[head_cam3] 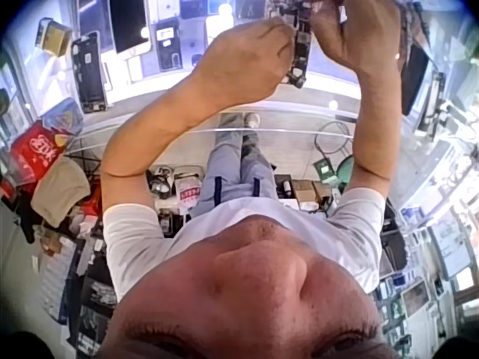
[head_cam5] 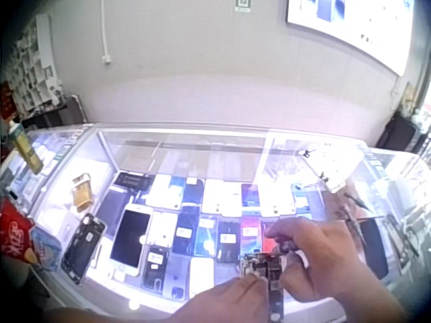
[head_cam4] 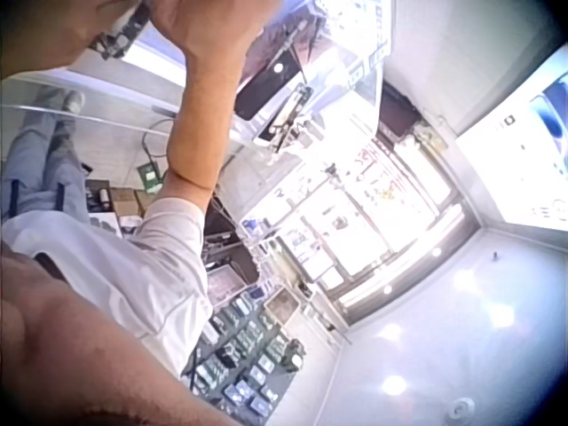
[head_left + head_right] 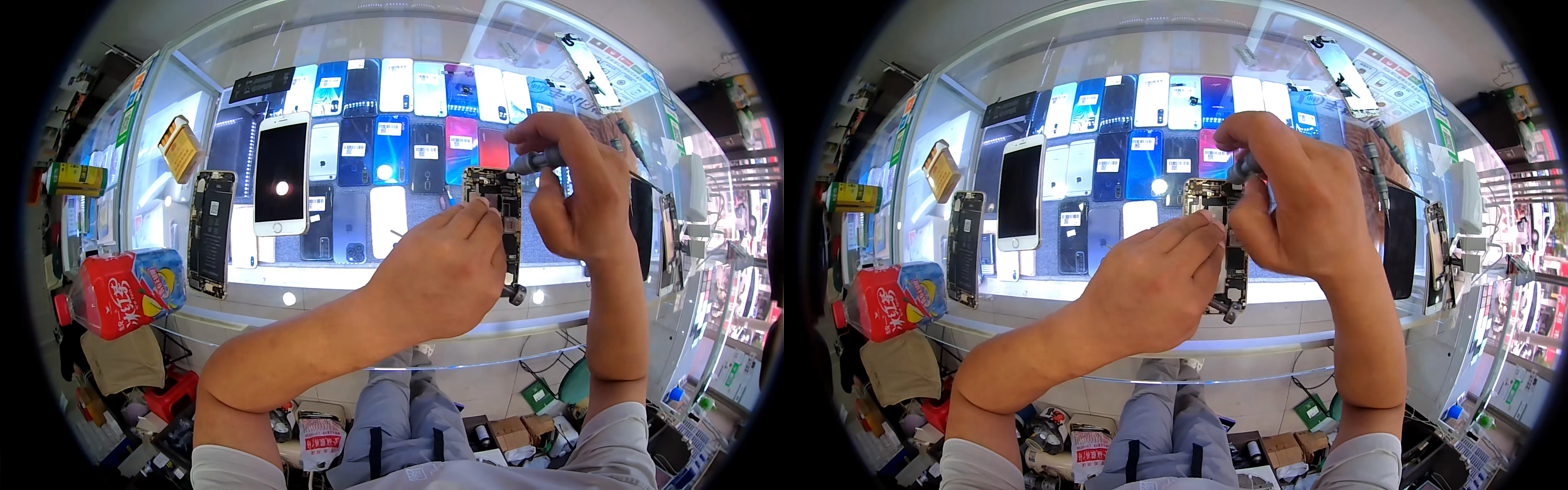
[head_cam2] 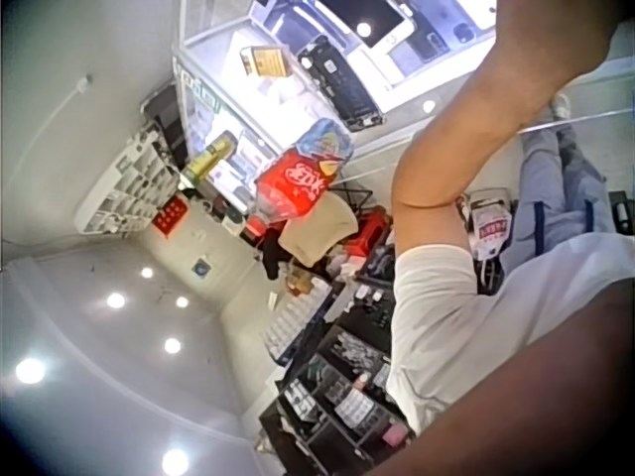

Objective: The person uses a screwdriver to remove screws from a disassembled smartphone chassis held over a glass counter. They then use tweezers to carefully lift and remove small internal components from the device.

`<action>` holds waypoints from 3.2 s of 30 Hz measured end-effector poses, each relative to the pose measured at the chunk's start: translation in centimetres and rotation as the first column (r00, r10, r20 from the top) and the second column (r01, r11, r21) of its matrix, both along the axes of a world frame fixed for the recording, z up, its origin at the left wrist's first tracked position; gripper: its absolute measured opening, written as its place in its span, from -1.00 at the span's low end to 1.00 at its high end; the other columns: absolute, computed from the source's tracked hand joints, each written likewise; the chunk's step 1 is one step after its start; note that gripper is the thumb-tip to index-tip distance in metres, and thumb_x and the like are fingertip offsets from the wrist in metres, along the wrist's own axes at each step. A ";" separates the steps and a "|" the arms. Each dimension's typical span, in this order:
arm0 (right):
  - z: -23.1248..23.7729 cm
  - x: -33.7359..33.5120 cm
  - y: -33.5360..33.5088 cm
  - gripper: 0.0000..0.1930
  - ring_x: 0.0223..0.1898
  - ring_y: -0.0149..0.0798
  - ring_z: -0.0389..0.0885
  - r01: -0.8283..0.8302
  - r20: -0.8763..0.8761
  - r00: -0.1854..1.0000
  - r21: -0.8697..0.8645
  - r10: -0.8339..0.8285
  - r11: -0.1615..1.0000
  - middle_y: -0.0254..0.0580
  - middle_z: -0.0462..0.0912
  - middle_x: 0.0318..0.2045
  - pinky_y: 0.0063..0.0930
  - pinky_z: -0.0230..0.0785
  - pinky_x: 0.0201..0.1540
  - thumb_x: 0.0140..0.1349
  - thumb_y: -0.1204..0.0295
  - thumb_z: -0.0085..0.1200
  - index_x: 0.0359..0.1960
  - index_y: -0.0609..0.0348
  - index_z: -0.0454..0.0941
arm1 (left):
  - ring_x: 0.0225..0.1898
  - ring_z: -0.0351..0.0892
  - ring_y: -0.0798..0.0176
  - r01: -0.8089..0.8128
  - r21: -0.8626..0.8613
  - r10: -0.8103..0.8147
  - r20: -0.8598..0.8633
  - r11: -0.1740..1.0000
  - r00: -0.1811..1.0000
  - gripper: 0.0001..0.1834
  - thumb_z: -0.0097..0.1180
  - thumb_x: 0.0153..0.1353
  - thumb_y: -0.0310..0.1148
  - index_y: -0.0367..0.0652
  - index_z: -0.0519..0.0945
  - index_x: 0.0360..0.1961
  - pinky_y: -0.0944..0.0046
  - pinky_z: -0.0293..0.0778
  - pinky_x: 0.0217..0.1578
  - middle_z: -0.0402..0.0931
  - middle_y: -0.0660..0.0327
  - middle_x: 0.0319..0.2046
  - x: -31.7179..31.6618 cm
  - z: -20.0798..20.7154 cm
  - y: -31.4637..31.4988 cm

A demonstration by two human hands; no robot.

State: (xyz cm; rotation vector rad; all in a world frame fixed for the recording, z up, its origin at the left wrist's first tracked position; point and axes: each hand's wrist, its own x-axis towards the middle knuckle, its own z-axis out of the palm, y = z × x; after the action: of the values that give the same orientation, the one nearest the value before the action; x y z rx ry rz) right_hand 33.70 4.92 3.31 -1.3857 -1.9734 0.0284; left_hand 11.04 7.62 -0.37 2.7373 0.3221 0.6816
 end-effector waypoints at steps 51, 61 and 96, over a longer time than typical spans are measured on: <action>-2.6 0.9 -0.6 -0.82 -0.28 -0.31 0.87 0.084 -0.840 0.520 -0.126 -0.152 0.988 -0.05 0.83 -0.23 -0.51 0.74 -0.28 0.64 0.47 0.15 0.10 0.33 0.59 | -0.22 0.78 0.07 -0.450 -0.110 0.449 -0.033 0.886 0.893 -0.77 0.45 0.28 -0.51 -0.11 0.75 -0.05 0.11 0.69 -0.18 0.67 0.22 -0.17 -1.0 -0.8 8.7; -2.0 2.5 -1.3 -0.83 -0.38 -0.48 0.74 0.006 -0.758 0.648 -0.092 -0.074 0.996 -0.24 0.77 -0.34 -0.57 0.56 -0.32 0.61 0.53 0.10 0.12 0.27 0.64 | -0.21 0.77 0.03 -0.459 -0.099 0.458 -0.031 0.883 0.888 -0.72 0.40 0.27 -0.60 -0.10 0.79 -0.02 0.14 0.65 -0.16 0.71 0.18 -0.16 -0.7 -0.8 8.0; -1.1 0.6 -1.2 -0.88 -0.32 0.09 0.76 0.044 0.214 0.977 -0.230 0.006 0.972 -0.17 0.74 -0.22 -0.09 0.63 -0.27 0.28 0.50 0.39 -0.25 0.19 0.67 | -0.32 0.81 0.15 -0.035 -0.114 0.014 -0.182 0.993 0.983 -0.88 0.40 0.32 -0.36 -0.09 0.78 -0.16 0.12 0.63 -0.42 0.73 0.37 -0.01 -0.6 0.0 1.8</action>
State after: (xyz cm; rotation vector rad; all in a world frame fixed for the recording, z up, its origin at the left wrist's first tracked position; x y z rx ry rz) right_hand 34.31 3.67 2.25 -1.6162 -2.1896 0.1103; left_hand 10.46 9.45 -0.40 2.6909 0.4236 0.4060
